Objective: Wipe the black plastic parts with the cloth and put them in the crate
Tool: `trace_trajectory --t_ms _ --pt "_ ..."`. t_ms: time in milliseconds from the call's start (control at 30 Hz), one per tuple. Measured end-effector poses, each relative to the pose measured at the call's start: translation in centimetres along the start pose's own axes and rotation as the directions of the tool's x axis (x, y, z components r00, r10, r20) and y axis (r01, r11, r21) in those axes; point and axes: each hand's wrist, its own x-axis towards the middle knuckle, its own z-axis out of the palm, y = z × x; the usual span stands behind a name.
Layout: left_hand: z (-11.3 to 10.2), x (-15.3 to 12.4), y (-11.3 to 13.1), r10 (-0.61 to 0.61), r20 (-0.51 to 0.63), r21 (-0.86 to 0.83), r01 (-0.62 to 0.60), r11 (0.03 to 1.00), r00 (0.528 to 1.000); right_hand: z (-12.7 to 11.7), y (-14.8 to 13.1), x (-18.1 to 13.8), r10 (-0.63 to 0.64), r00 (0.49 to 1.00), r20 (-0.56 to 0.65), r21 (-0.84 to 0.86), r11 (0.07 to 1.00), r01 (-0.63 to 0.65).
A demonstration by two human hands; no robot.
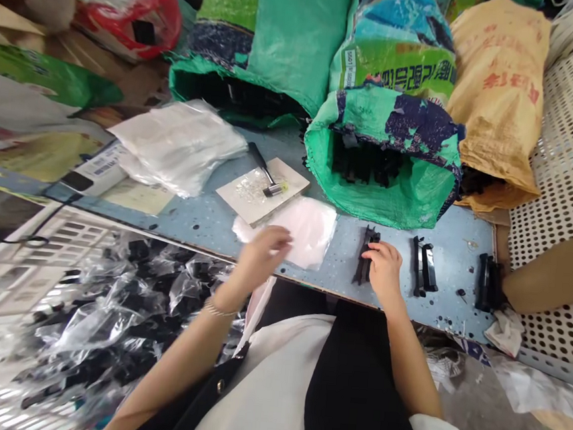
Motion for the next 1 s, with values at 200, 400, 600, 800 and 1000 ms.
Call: trace_trajectory --t_ms 200,400,600,800,1000 --pt "7.2 3.1 0.9 -0.039 0.092 0.219 0.018 0.976 0.995 0.3 -0.1 -2.7 0.249 0.969 -0.005 -0.043 0.968 -0.249" --pt "5.4 3.4 -1.6 -0.036 0.072 -0.127 0.045 0.991 0.997 -1.8 -0.8 -2.6 0.362 0.843 0.399 0.668 0.515 -0.537" --pt "4.9 3.0 -1.3 -0.111 0.006 -0.223 0.109 0.969 0.994 1.2 -4.6 -2.1 -0.132 0.605 0.785 0.558 -0.276 -0.783" --pt "3.7 1.2 -1.6 -0.018 -0.073 -0.116 0.009 0.993 0.997 2.6 -3.7 -2.0 -0.116 0.57 0.813 0.475 -0.434 -0.766" --pt "4.5 1.5 -1.9 0.221 -0.034 0.107 -0.216 0.971 0.975 2.0 -4.6 -1.3 -0.192 0.557 0.808 0.459 -0.389 -0.799"
